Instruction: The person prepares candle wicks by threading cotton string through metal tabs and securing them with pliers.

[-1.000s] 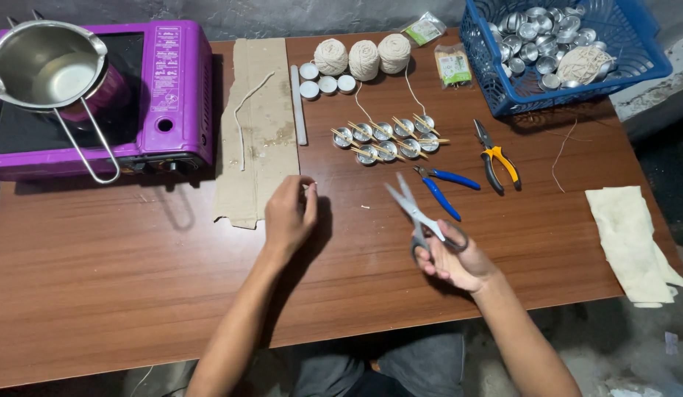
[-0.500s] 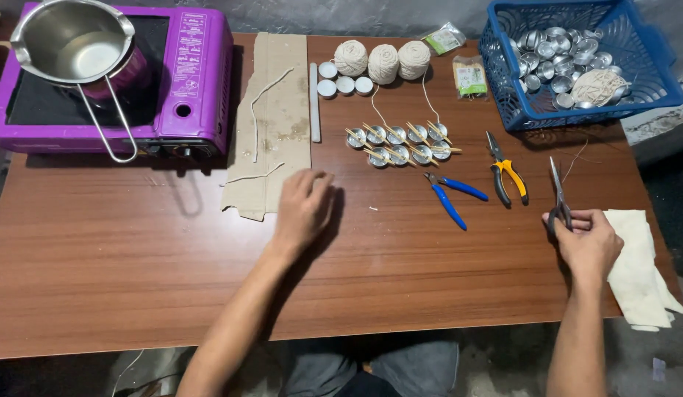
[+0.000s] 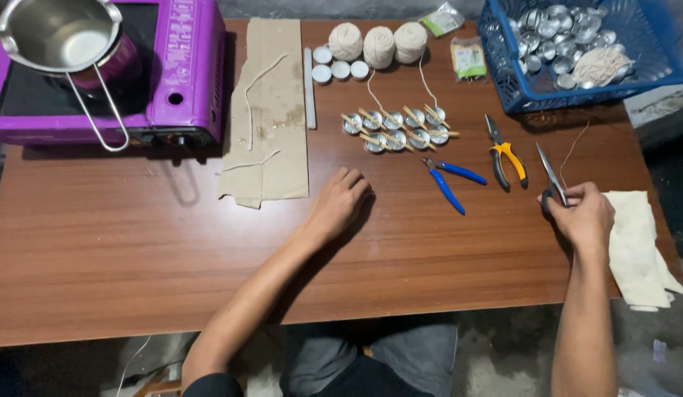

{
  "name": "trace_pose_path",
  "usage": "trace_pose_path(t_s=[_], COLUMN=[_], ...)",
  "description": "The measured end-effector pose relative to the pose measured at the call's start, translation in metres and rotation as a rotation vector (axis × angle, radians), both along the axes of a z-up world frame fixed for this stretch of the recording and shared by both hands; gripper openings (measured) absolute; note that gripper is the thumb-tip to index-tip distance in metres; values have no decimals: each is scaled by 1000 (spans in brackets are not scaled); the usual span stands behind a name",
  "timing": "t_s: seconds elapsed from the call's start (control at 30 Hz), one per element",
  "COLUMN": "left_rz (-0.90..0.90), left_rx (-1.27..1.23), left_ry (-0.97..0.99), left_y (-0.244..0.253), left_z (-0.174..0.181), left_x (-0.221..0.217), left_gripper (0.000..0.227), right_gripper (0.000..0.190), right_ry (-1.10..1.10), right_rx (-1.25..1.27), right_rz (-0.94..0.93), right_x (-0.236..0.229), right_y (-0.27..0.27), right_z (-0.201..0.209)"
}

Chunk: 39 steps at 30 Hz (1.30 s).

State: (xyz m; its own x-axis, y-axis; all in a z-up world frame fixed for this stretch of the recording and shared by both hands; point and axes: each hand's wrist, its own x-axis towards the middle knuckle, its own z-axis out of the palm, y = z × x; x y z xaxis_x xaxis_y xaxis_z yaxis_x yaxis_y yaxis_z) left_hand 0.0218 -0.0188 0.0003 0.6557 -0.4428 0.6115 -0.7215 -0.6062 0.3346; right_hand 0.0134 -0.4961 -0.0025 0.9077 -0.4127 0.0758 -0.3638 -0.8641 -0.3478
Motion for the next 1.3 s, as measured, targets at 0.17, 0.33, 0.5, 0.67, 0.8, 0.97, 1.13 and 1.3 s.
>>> trace_pose_path(t_s=[0.17,0.33,0.5,0.67,0.8,0.97,1.13,1.3], left_rz=[34,70,48,19,-16,3,28,56], left_rx=[-18,-141,-136,-123,-133,-132,-107,-62], left_ry=[-51,115,190,183,92,122,134,158], left_y=[2,8,5,-3,-3,3,11,15], left_z=[11,12,-6,-17,-31,-28,-31,-33], left_x=[-11,-12,-13,-11,-5,-5,1,2], left_gripper=[16,15,17,18,16,18,17,18], right_gripper=[48,50,17,7,24,19,22,22], right_ry=[115,164,-559,-605,-568,-548,-600,-588], right_rx=[57,60,-244,164,180,24,-70,-253], right_rz=[18,49,320,698,1018,1103,1086,1189], right_x=[10,17,1,-23,-7,2,23,31], right_y=[-2,-8,30,175,232,273,281,284], right_z=[15,19,11,27,-13,11,-13,-18])
